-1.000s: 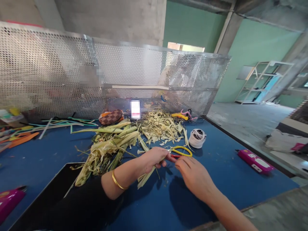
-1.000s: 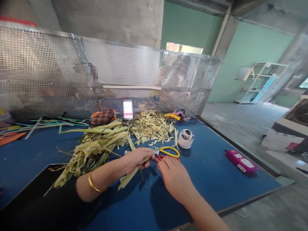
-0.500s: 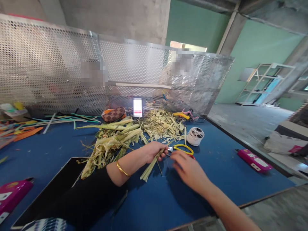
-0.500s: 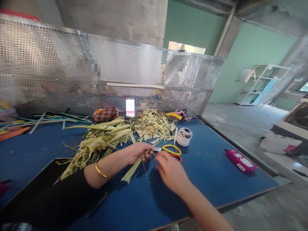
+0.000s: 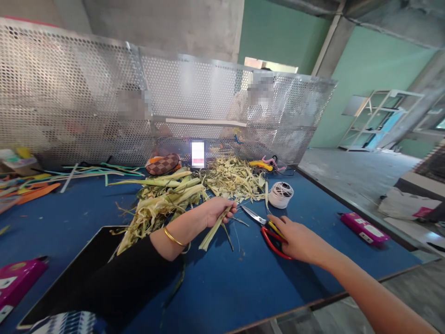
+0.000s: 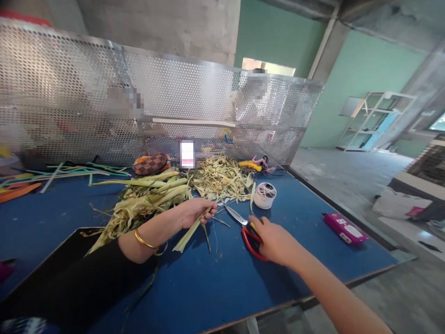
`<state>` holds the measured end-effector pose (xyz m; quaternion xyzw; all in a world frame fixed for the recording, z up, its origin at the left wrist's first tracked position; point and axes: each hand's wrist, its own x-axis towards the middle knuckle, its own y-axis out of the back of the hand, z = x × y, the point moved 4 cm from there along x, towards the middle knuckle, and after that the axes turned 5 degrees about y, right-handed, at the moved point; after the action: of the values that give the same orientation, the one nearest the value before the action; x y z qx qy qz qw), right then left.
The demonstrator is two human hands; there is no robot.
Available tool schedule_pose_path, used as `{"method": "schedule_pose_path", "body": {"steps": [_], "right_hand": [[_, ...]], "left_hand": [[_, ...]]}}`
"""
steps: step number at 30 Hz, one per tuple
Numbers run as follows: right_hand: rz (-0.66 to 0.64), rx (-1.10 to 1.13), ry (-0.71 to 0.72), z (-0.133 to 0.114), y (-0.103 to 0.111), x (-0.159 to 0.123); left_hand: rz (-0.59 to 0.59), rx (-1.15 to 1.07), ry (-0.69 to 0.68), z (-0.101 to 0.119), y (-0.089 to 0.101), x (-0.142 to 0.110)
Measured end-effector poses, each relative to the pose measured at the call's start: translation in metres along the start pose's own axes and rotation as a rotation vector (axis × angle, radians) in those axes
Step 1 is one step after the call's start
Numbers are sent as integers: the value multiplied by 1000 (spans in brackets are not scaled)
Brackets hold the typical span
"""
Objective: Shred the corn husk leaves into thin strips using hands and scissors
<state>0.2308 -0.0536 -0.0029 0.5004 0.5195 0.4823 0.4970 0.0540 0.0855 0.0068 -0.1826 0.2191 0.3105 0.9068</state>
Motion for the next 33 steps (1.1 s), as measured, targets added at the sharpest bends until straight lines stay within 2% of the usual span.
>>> {"method": "schedule_pose_path", "body": {"steps": [3,6,11,14,17,24,30,33], "right_hand": [[-20,205,-136,10,-3,-13],[-60,571,-242,17,-8,-24],[-42,1356,-293,10,-9,-32],[-57,1543,-292,6,-9,-33],[-59,1582,-277,7,-9,-30],[8,1577,-344,1,-4,-15],[88,1435,-363,1,-1,4],[51,1221,-321,5,-3,7]], "left_hand": [[0,9,-3,1,0,-1],[2,12,-12,1,0,0],[-1,24,-30,0,1,2],[7,28,-36,0,2,3],[17,34,-38,0,2,2],[8,73,-47,0,-1,0],[-1,93,-42,-1,-2,0],[8,89,-51,1,-1,0]]}}
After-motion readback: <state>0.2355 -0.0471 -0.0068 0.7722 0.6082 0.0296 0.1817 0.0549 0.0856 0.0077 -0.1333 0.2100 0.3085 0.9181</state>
